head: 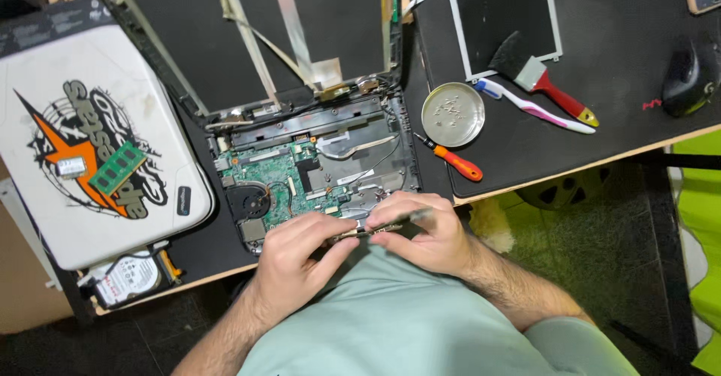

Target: The person works on a disassembled laptop, using a screwdriver to remove screws from the motherboard and a small circuit board. They detach the board, place it on the laptop lid, and then reattach it, securing it with screws. The person also handles a RAM module, placing it on the laptop lid.

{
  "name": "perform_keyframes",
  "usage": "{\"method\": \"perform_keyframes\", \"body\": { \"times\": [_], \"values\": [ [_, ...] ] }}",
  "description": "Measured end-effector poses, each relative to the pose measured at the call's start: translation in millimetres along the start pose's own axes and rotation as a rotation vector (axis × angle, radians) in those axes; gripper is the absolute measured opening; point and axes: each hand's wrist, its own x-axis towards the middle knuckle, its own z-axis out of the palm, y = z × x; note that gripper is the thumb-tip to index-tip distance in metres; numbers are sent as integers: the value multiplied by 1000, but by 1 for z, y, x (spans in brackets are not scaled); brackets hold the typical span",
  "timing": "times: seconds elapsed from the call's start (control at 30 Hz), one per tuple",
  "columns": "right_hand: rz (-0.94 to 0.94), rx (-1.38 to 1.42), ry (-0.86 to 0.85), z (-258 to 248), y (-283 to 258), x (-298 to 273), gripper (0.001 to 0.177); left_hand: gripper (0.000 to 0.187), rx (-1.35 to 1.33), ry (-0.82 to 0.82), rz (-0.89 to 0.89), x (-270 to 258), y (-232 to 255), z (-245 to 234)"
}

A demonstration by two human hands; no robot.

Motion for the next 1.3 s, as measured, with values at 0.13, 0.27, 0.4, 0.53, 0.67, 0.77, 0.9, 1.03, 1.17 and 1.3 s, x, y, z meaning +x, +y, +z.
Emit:
{"method": "perform_keyframes", "body": {
  "times": [0.13,0.27,0.4,0.53,0.67,0.77,0.9,1.03,1.17,1.3],
  "values": [
    [25,36,-24,-1,0,1,31,14,-29,-26,3,-2,-3,2],
    [-17,-46,-112,-4,-11,5,19,13,-10,5,4,-6,-3,6],
    [-1,-69,-64,4,-2,-6,25,14,-33,54,20,-15,-2,0],
    [5,-131,-30,9,11,-22,25,19,-33,76,23,-25,-3,-10],
    [-2,-180,8,16,12,-13,19,13,-30,188,75,-33,-12,-19],
    [8,-194,47,21,18,-14,18,10,10,271,82,-41,-19,-41],
    [45,-148,93,31,28,-16,18,21,243,365,98,-66,-28,-68],
    [35,-160,47,37,29,-19,18,32,520,409,130,-104,-32,-100],
    [43,-192,62,42,29,-17,20,11,927,482,-34,-154,-55,-127],
    [19,-235,13,45,29,-13,18,7,1076,434,-234,-166,-47,-156]
  ]
}}
